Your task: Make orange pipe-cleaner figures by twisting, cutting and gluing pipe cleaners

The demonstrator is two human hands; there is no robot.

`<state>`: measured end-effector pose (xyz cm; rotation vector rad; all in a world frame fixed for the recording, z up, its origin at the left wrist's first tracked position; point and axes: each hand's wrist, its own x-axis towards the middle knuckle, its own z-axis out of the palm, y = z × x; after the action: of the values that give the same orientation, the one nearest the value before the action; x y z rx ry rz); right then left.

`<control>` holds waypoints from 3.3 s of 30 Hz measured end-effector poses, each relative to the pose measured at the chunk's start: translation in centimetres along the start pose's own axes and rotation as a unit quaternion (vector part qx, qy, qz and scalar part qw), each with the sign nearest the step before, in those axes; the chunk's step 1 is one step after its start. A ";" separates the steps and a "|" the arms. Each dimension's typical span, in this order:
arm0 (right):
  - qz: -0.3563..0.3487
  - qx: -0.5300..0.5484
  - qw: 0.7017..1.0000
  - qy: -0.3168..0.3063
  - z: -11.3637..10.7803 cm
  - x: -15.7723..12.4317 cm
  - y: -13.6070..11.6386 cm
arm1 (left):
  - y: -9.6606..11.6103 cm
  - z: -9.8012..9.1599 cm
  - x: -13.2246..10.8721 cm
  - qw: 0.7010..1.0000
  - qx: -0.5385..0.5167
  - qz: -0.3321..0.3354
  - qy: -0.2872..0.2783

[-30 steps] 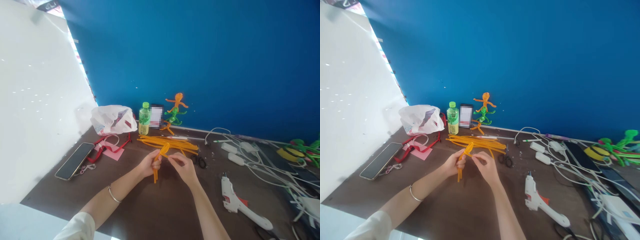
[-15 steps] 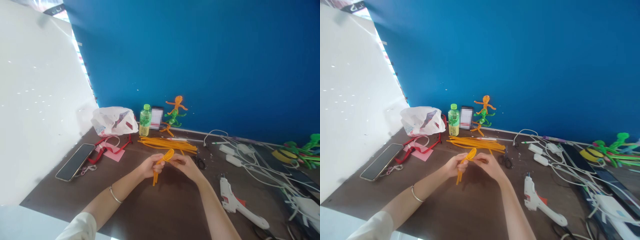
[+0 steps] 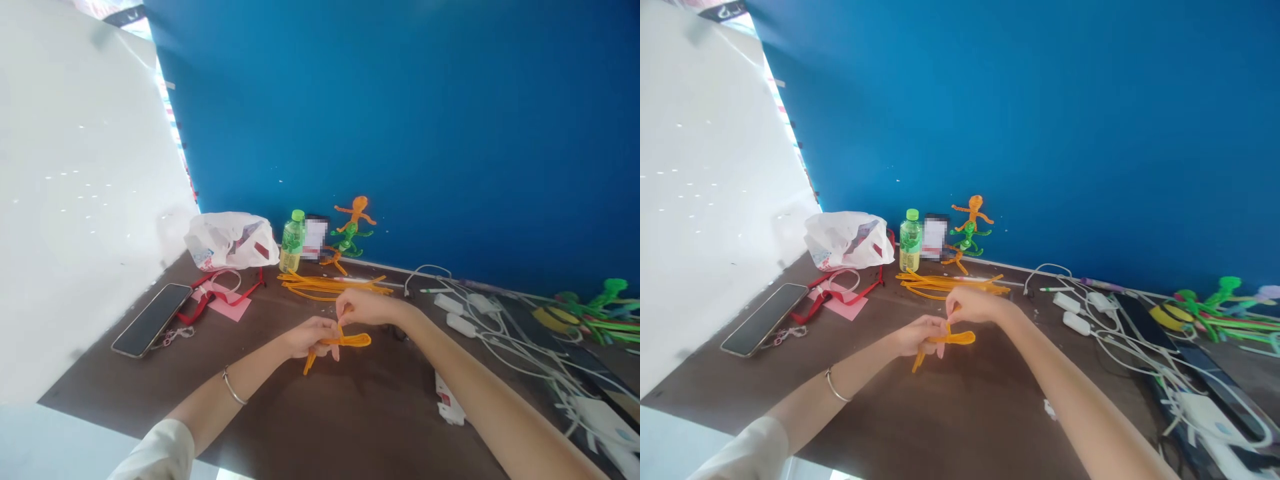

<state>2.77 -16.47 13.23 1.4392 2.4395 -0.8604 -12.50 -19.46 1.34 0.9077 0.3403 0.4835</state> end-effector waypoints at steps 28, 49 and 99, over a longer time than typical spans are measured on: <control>-0.062 -0.387 0.850 0.352 8.3 -1.6 -2.1 | -0.8 -0.3 0.7 0.958 -0.146 0.156 0.193; 0.008 0.049 0.903 0.426 9.3 -1.1 1.3 | 0.1 -0.3 0.0 0.967 -0.128 0.148 0.162; -0.131 0.332 0.892 0.278 9.7 -0.7 2.5 | 0.3 -1.1 -0.3 0.990 -0.113 -0.030 0.074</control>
<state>3.99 -21.57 4.66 1.7838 2.9713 -1.6743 -13.36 -18.71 1.00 0.6417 0.4369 0.5246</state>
